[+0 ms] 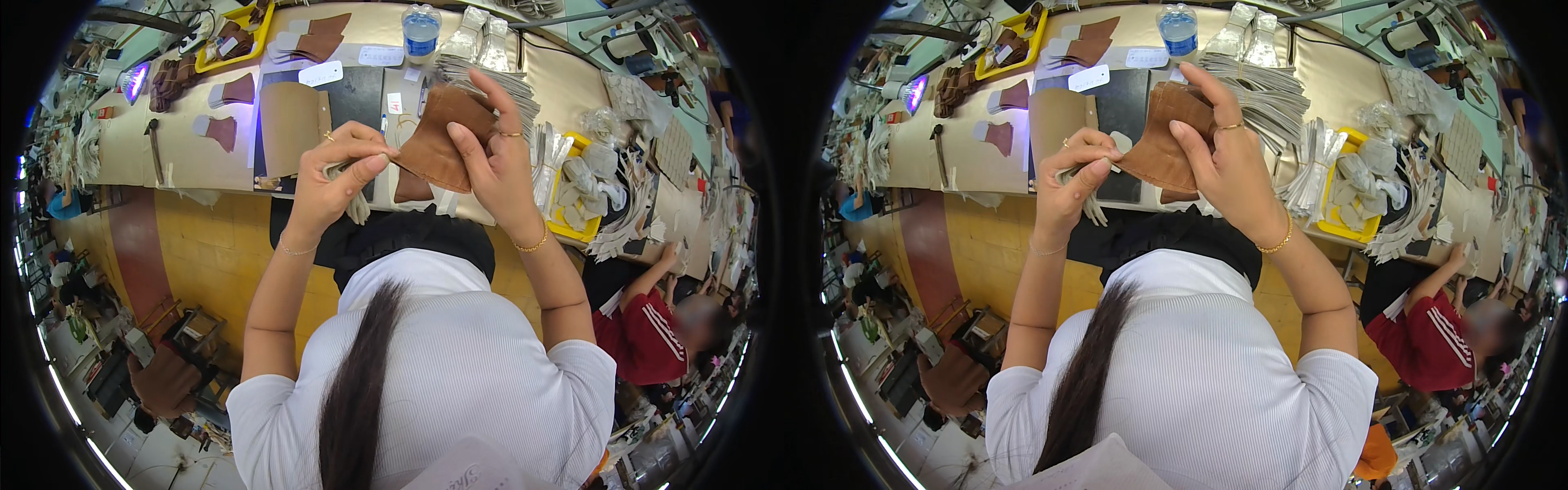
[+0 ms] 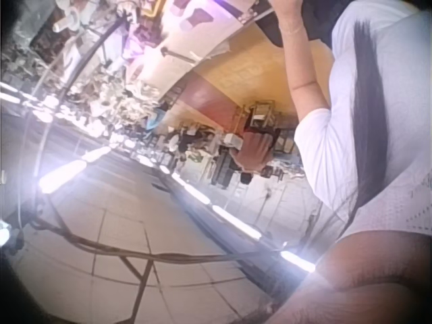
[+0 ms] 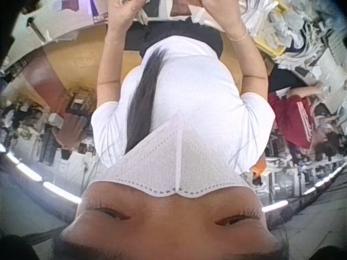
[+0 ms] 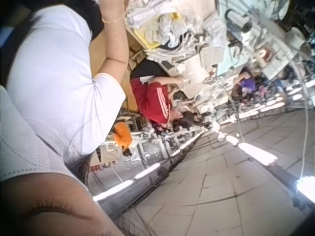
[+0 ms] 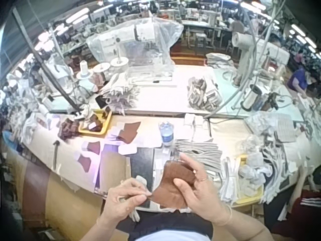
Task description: The person assembles small leather goods at a workbench. They retrieve white fabric pieces from a plastic bag, align them with brown leather pieces, and secure them with rubber bands. The person then places the assembled units into a yellow tray.
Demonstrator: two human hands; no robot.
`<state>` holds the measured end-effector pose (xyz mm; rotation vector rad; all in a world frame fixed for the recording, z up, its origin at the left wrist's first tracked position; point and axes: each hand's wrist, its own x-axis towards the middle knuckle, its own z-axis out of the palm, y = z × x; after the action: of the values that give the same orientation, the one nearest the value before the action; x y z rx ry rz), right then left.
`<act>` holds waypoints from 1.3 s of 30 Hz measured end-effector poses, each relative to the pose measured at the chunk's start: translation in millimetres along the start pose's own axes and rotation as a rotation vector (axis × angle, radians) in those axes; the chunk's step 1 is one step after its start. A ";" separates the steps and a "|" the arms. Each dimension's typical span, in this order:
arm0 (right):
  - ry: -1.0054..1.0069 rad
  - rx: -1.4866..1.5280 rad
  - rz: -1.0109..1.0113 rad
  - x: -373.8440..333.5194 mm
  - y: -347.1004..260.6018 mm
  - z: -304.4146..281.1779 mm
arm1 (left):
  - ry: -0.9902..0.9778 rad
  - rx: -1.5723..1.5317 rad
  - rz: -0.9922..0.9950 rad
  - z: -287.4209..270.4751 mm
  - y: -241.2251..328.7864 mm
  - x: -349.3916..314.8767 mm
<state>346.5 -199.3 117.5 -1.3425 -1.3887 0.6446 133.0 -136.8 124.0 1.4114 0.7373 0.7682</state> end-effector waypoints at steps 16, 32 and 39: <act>0.149 0.336 0.013 -6.4 -3.7 10.5 | 0.012 -0.240 -0.028 5.8 3.2 -12.7; 0.001 1.127 0.466 -12.4 1.5 32.7 | -0.016 -0.238 0.010 18.3 20.5 -18.9; 0.325 0.242 0.083 17.8 13.9 -28.5 | 0.053 -0.523 -0.253 -20.7 -10.8 -27.0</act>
<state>380.8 -187.3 119.1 -1.2506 -0.9668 0.5983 100.9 -147.5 112.4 0.8126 0.6771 0.7334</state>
